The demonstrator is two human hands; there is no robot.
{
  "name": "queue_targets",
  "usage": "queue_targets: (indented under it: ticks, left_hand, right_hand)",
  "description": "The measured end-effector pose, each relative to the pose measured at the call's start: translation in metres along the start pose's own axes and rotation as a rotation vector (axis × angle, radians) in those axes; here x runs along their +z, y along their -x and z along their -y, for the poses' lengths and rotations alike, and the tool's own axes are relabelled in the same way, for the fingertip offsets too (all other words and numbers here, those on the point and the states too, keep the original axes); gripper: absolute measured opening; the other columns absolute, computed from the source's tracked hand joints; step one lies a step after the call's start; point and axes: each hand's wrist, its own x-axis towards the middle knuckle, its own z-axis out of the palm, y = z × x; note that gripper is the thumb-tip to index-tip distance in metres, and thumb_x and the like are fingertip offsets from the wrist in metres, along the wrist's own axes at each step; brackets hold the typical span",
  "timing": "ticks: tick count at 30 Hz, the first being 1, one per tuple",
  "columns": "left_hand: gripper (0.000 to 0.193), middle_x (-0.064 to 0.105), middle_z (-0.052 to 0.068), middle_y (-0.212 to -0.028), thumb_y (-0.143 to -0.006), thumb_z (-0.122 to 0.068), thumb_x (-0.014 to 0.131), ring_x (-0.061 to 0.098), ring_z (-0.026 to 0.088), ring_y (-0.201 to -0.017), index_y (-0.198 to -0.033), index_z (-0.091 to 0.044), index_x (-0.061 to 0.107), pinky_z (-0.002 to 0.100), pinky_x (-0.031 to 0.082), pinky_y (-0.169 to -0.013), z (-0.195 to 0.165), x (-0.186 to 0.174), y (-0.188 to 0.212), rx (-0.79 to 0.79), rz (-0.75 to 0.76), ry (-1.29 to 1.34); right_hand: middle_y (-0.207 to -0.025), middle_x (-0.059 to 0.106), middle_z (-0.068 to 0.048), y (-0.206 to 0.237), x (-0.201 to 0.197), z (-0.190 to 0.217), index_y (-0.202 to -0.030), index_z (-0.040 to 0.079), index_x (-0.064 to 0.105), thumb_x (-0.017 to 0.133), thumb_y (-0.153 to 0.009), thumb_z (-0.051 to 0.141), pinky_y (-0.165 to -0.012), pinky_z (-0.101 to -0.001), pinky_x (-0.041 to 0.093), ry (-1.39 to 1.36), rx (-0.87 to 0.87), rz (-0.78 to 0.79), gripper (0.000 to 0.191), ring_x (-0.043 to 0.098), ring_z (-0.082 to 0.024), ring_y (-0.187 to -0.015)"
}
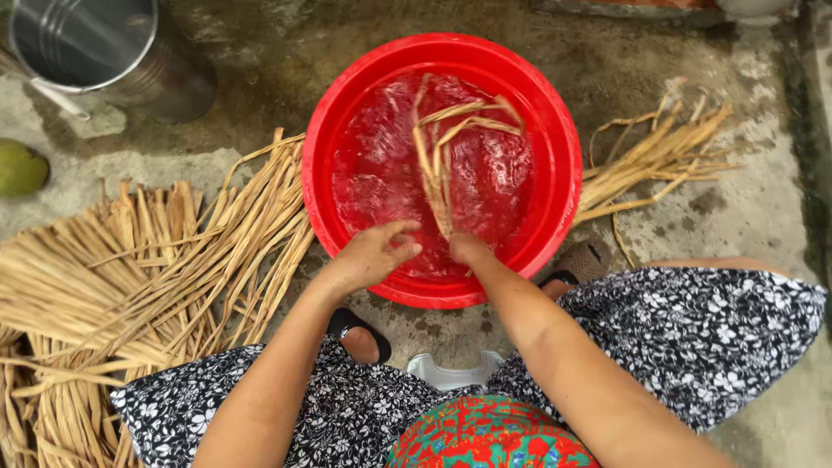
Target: The person sits on a small stool and repeatedly picks up bundles of dried plant stems from the floor, submerges them in a red basin of water, and agitates them by hand. The person handles the stems one bundle at a time, ensuring they are fully wetted before placing them back on the floor.
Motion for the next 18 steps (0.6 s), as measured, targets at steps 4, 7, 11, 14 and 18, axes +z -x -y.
queue_targets:
  ticks: [4, 7, 11, 14, 18]
  left_hand:
    - [0.053, 0.072, 0.011, -0.124, -0.093, -0.036, 0.065, 0.071, 0.021, -0.109, -0.143, -0.017, 0.056, 0.034, 0.055, -0.093, -0.007, -0.001, 0.012, 0.000, 0.019, 0.025]
    - [0.048, 0.073, 0.010, -0.123, -0.095, -0.029, 0.066, 0.070, 0.019, -0.110, -0.141, -0.013, 0.059, 0.032, 0.056, -0.095, -0.016, -0.002, 0.019, 0.102, -0.013, 0.098]
    - [0.045, 0.070, 0.009, -0.126, -0.098, -0.020, 0.066, 0.066, 0.016, -0.115, -0.140, -0.007, 0.058, 0.029, 0.054, -0.098, -0.031, -0.005, 0.028, 0.207, -0.027, 0.235]
    - [0.046, 0.070, 0.010, -0.126, -0.098, -0.020, 0.065, 0.065, 0.015, -0.114, -0.141, -0.007, 0.058, 0.029, 0.054, -0.098, -0.041, -0.009, 0.037, 0.201, -0.030, 0.230]
    - [0.047, 0.070, 0.008, -0.128, -0.097, -0.020, 0.062, 0.067, 0.016, -0.111, -0.143, -0.010, 0.057, 0.031, 0.055, -0.097, -0.056, -0.017, 0.047, 0.130, -0.037, 0.311]
  right_hand:
    - [-0.084, 0.065, -0.010, 0.011, -0.043, -0.011, -0.106, 0.012, 0.072, 0.058, -0.094, 0.036, -0.056, -0.0401, 0.048, -0.242, 0.084, 0.277, 0.030, 0.055, -0.023, -0.067]
    - [-0.068, 0.063, -0.001, 0.025, -0.119, -0.012, -0.099, 0.016, 0.077, 0.062, -0.092, 0.044, -0.039, -0.0331, 0.045, -0.322, 0.068, 0.250, 0.032, 0.049, -0.013, -0.048]
    - [-0.083, 0.068, 0.005, 0.090, -0.255, -0.030, -0.107, 0.016, 0.073, 0.057, -0.073, 0.002, -0.032, -0.0321, 0.040, -0.576, -0.213, -0.130, 0.041, 0.053, -0.008, -0.048]
    - [-0.083, 0.069, 0.004, 0.157, -0.327, -0.084, -0.106, 0.015, 0.071, 0.056, -0.078, 0.005, -0.035, -0.0312, 0.044, -0.707, -0.223, -0.491, 0.034, 0.055, -0.008, -0.050]
    - [-0.083, 0.069, 0.002, 0.174, -0.327, -0.159, -0.105, 0.014, 0.069, 0.055, -0.085, 0.009, -0.039, -0.0300, 0.048, -0.832, -0.115, -1.059, 0.025, 0.058, -0.007, -0.053]
